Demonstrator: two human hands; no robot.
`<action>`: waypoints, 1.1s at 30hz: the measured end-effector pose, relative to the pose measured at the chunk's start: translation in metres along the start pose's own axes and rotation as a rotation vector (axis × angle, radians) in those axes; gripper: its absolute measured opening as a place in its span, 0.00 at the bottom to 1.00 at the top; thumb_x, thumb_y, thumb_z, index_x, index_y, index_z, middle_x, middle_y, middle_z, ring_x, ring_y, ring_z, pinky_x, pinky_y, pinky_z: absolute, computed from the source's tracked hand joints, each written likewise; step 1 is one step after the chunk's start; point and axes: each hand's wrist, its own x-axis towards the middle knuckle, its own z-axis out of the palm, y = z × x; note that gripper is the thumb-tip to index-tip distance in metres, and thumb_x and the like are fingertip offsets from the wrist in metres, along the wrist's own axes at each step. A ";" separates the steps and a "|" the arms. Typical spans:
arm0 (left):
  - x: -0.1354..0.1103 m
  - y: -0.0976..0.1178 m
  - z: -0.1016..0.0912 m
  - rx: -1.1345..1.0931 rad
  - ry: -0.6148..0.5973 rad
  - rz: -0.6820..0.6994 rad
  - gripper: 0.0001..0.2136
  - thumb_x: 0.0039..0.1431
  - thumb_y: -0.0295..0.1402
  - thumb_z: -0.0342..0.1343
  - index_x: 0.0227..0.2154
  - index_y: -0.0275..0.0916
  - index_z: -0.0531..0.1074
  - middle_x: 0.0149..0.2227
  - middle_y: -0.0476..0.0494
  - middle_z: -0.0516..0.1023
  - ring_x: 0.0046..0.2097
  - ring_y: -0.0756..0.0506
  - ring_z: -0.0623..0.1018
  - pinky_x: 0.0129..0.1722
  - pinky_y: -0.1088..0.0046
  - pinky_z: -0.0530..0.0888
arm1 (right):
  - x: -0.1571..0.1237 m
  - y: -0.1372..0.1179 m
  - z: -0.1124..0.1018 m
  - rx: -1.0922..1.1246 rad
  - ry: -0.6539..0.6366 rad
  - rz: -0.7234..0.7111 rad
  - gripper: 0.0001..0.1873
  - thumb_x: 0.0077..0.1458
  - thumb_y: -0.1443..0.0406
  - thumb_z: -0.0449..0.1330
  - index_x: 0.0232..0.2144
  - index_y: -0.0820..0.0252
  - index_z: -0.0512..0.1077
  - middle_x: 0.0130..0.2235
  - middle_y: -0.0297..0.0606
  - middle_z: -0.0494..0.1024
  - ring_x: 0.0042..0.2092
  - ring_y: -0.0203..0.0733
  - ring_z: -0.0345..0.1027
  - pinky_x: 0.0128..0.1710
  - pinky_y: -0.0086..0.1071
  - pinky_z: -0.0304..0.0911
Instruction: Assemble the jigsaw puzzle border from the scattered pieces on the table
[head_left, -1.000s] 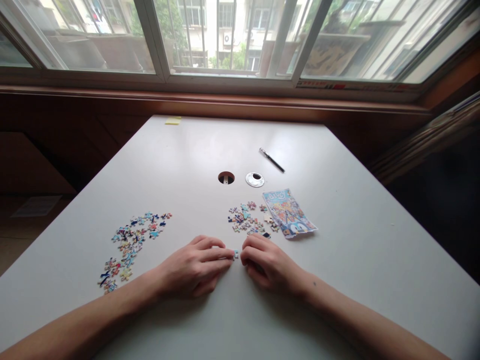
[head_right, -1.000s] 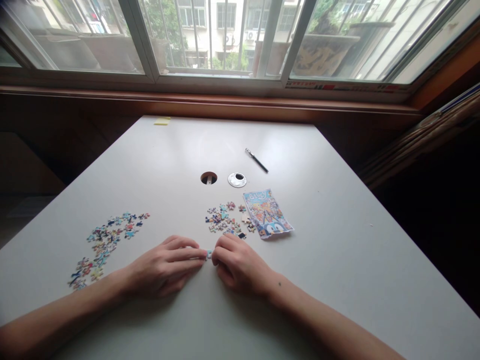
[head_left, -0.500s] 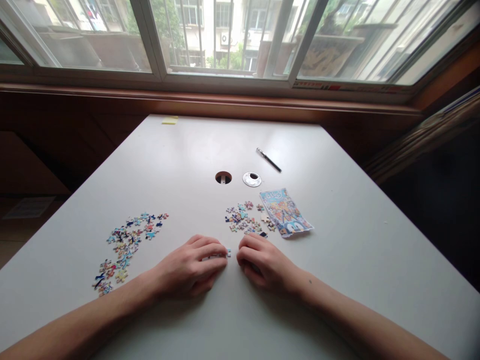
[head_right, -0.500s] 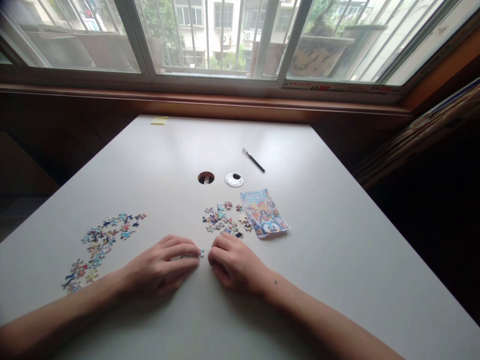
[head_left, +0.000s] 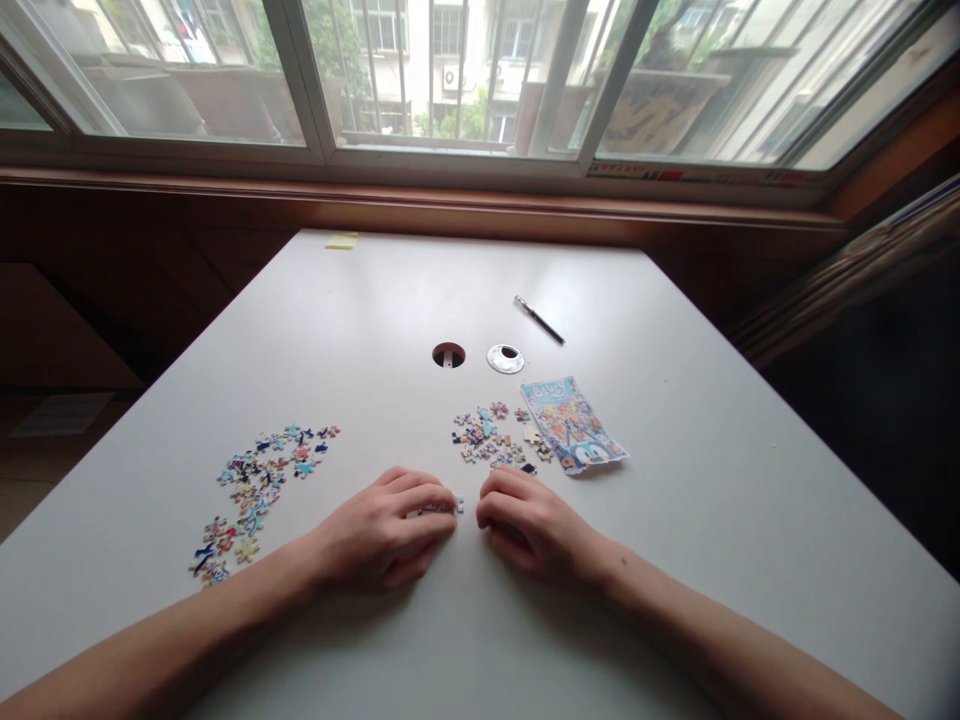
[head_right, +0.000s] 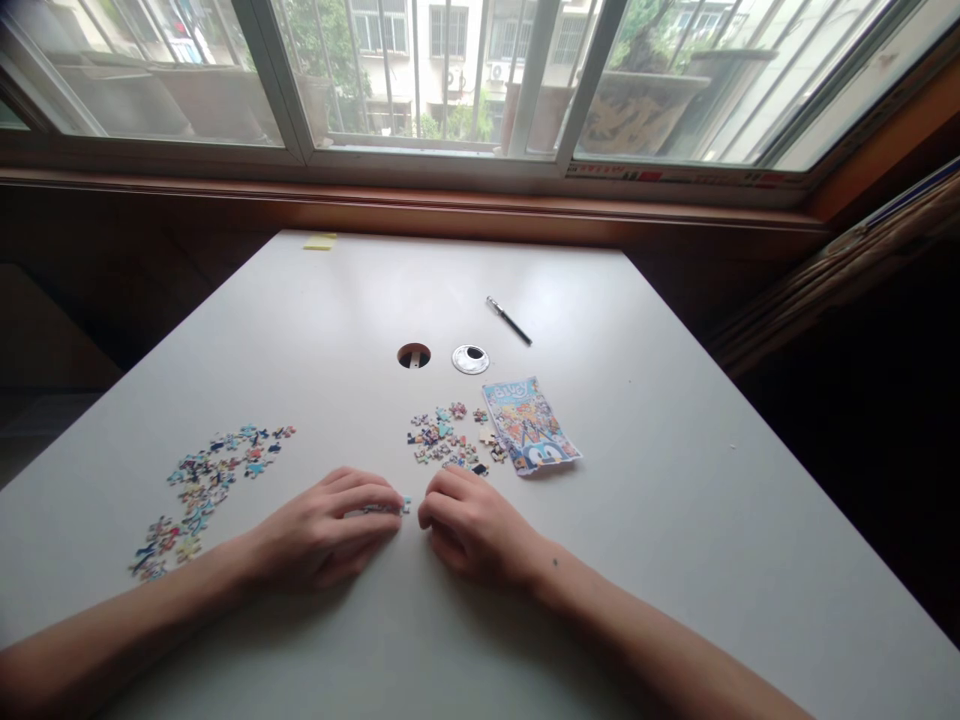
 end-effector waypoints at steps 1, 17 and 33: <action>0.000 0.000 0.000 -0.001 -0.004 0.000 0.13 0.61 0.25 0.53 0.48 0.39 0.72 0.50 0.38 0.77 0.52 0.42 0.75 0.53 0.64 0.69 | 0.000 0.000 -0.001 0.029 0.037 0.010 0.09 0.56 0.74 0.54 0.36 0.57 0.69 0.36 0.40 0.71 0.37 0.40 0.65 0.37 0.32 0.66; -0.003 -0.006 0.007 -0.067 0.038 0.020 0.11 0.61 0.25 0.53 0.45 0.40 0.73 0.50 0.43 0.78 0.53 0.44 0.75 0.54 0.64 0.69 | 0.047 0.063 -0.038 -0.529 0.147 0.279 0.12 0.62 0.68 0.60 0.44 0.53 0.80 0.41 0.42 0.77 0.43 0.48 0.68 0.46 0.42 0.63; -0.002 -0.006 0.007 -0.049 0.064 0.019 0.09 0.62 0.25 0.52 0.43 0.40 0.74 0.48 0.41 0.79 0.52 0.44 0.76 0.52 0.64 0.71 | 0.066 0.078 -0.039 -0.441 -0.010 0.254 0.11 0.63 0.67 0.60 0.42 0.50 0.82 0.38 0.40 0.77 0.41 0.43 0.69 0.46 0.38 0.59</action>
